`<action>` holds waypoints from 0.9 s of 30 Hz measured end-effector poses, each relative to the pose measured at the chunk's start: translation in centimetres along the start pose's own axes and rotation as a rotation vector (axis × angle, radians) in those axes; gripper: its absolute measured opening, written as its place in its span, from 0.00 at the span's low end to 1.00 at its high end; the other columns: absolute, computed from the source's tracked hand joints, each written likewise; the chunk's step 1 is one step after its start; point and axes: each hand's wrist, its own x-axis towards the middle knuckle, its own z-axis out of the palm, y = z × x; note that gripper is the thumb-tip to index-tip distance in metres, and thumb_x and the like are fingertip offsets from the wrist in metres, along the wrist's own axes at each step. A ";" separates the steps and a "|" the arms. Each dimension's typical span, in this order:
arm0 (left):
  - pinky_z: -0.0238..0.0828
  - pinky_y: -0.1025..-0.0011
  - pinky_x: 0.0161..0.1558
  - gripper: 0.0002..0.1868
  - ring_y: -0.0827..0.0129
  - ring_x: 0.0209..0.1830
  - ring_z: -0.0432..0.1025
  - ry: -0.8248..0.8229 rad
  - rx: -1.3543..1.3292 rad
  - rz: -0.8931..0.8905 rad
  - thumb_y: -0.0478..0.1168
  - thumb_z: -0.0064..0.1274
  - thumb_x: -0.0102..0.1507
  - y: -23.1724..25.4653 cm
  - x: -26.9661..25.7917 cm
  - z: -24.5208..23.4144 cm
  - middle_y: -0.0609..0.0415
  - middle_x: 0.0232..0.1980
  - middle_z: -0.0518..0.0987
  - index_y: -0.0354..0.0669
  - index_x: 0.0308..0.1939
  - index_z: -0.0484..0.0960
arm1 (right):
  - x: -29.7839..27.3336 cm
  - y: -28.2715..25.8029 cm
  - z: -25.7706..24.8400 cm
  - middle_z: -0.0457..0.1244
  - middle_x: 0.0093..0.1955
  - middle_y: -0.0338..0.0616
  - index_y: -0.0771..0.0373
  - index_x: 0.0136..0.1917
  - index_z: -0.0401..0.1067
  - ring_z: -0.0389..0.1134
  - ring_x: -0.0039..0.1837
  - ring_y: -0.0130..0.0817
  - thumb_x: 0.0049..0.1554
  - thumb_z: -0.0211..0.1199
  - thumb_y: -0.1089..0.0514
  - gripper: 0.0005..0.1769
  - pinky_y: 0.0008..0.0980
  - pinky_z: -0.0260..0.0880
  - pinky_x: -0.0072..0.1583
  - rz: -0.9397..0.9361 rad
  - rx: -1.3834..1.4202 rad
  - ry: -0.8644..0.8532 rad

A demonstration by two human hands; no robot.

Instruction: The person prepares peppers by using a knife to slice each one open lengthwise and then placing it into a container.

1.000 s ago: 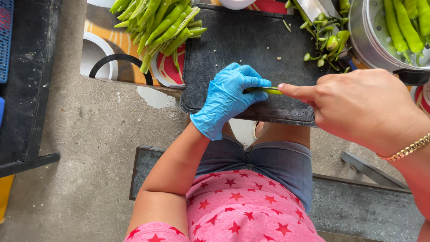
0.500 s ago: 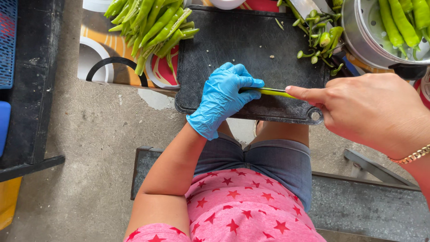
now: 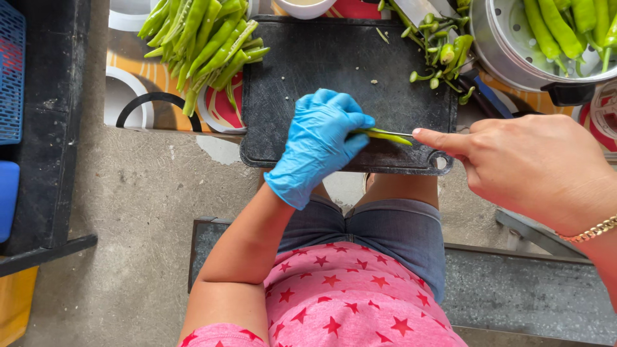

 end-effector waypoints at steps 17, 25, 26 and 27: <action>0.66 0.62 0.52 0.14 0.63 0.45 0.73 -0.149 -0.195 -0.082 0.47 0.69 0.52 0.3 0.8 3.2 0.63 0.40 0.81 0.60 0.42 0.91 | -1.3 1.1 2.5 0.67 0.40 0.28 0.16 0.81 0.54 0.72 0.42 0.30 0.57 0.53 0.51 0.42 0.34 0.73 0.44 0.039 0.004 -0.033; 0.65 0.61 0.52 0.14 0.64 0.45 0.73 -0.145 -0.188 -0.094 0.47 0.70 0.52 0.7 0.9 2.7 0.63 0.39 0.81 0.60 0.41 0.91 | -2.4 1.3 4.7 0.67 0.38 0.29 0.16 0.78 0.53 0.72 0.42 0.33 0.62 0.51 0.47 0.34 0.35 0.74 0.45 0.097 0.077 -0.039; 0.64 0.61 0.52 0.14 0.64 0.45 0.73 -0.150 -0.183 -0.100 0.47 0.70 0.52 0.7 1.0 2.8 0.64 0.39 0.81 0.60 0.41 0.91 | -2.5 1.3 5.0 0.67 0.38 0.29 0.17 0.78 0.54 0.72 0.42 0.33 0.62 0.51 0.46 0.34 0.36 0.74 0.44 0.093 0.090 -0.017; 0.64 0.61 0.52 0.14 0.64 0.45 0.73 -0.154 -0.179 -0.107 0.48 0.70 0.52 0.7 1.0 2.8 0.64 0.39 0.81 0.60 0.41 0.91 | -2.6 1.2 5.2 0.67 0.37 0.29 0.17 0.78 0.54 0.72 0.42 0.34 0.62 0.51 0.46 0.34 0.36 0.74 0.44 0.090 0.103 0.004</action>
